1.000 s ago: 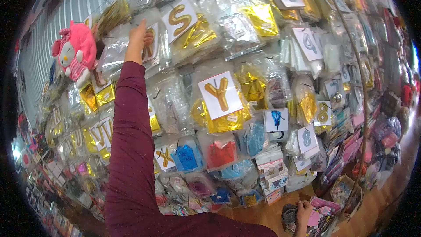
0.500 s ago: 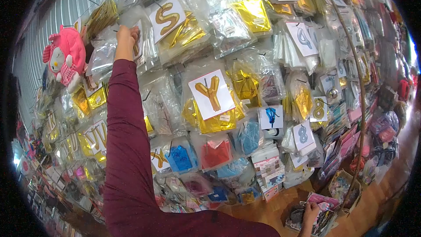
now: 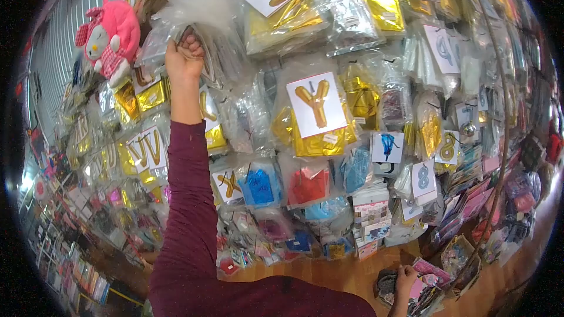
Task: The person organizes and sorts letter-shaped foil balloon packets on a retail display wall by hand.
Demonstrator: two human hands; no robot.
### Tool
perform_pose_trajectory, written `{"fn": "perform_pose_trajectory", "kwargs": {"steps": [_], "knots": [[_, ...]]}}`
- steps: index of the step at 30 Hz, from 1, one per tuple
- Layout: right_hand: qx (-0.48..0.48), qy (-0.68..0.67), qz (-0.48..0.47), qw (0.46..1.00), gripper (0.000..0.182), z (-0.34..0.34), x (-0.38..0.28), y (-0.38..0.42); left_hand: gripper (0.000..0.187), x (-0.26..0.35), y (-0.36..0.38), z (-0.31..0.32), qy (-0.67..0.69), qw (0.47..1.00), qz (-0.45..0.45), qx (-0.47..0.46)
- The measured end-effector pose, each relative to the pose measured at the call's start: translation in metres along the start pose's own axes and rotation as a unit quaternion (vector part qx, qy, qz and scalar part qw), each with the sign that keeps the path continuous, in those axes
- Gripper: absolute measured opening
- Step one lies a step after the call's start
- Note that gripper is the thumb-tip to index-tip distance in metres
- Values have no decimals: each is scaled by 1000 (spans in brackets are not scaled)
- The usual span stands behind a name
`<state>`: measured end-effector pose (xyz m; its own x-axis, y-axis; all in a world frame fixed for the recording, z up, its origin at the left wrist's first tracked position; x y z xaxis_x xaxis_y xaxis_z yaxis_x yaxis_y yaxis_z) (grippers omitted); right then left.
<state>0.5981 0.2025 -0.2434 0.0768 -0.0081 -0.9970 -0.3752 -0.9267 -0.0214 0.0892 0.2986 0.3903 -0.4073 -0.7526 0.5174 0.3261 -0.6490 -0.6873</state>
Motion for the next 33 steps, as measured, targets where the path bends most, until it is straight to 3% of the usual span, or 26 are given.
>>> {"fn": "perform_pose_trajectory", "kwargs": {"steps": [1, 4, 11, 12, 15, 17, 18, 19, 21, 25, 27, 31, 33], "knots": [[-5, 5, -1, 1000, 20, 1, 0, -1, 53, 4, 13, -4, -1, 1000, 2, 7], [-15, 15, -3, 1000, 22, 4, -6, -3, 48, 17, 53, 3, 117, 984, -21, -133], [-85, -37, -11, 996, 20, 35, -49, -2, 30, 46, 144, -20, 298, 935, -56, -184], [-104, -64, -4, 993, 18, 41, -57, -4, 30, 49, 159, -27, 248, 964, -19, -92], [-134, -132, 0, 982, 20, 65, -75, -19, 22, 43, 197, -70, 239, 970, -44, -26], [-120, -237, 96, 959, 18, 79, -93, -25, 19, 33, 223, -95, 262, 959, -66, -82], [-110, -298, 123, 940, 21, 89, -92, -37, 27, 28, 247, -79, 252, 951, -15, 180], [-97, -357, 152, 917, 26, 101, -93, -49, 27, 31, 256, -87, 249, 949, -11, 192], [-175, -446, 175, 860, 27, 128, -155, -39, 28, 18, 257, -93, 268, 945, -28, 183], [-334, -494, 45, 801, 27, 178, -253, -25, 30, -19, 290, -106, 316, 929, -75, 179], [-316, -490, 6, 812, 31, 188, -305, 6, 32, -34, 309, -113, 349, 915, -107, 173], [-406, -442, -144, 787, 34, 218, -378, 59, 34, -61, 354, -114, 412, 883, -174, 141], [-397, -367, -224, 811, 35, 232, -394, 85, 35, -72, 366, -112, 443, 866, -202, 117]]}}
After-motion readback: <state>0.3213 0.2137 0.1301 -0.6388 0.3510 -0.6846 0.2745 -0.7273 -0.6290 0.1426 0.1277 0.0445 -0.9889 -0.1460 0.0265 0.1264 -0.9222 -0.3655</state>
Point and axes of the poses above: each hand's wrist, its own y-axis away from the middle knuckle, its own z-axis out of the palm, x = y × z, the point moved 6 cm from there along -y, towards the middle knuckle, and after that the axes turned 2 degrees about -z, right-handed, at the moved point
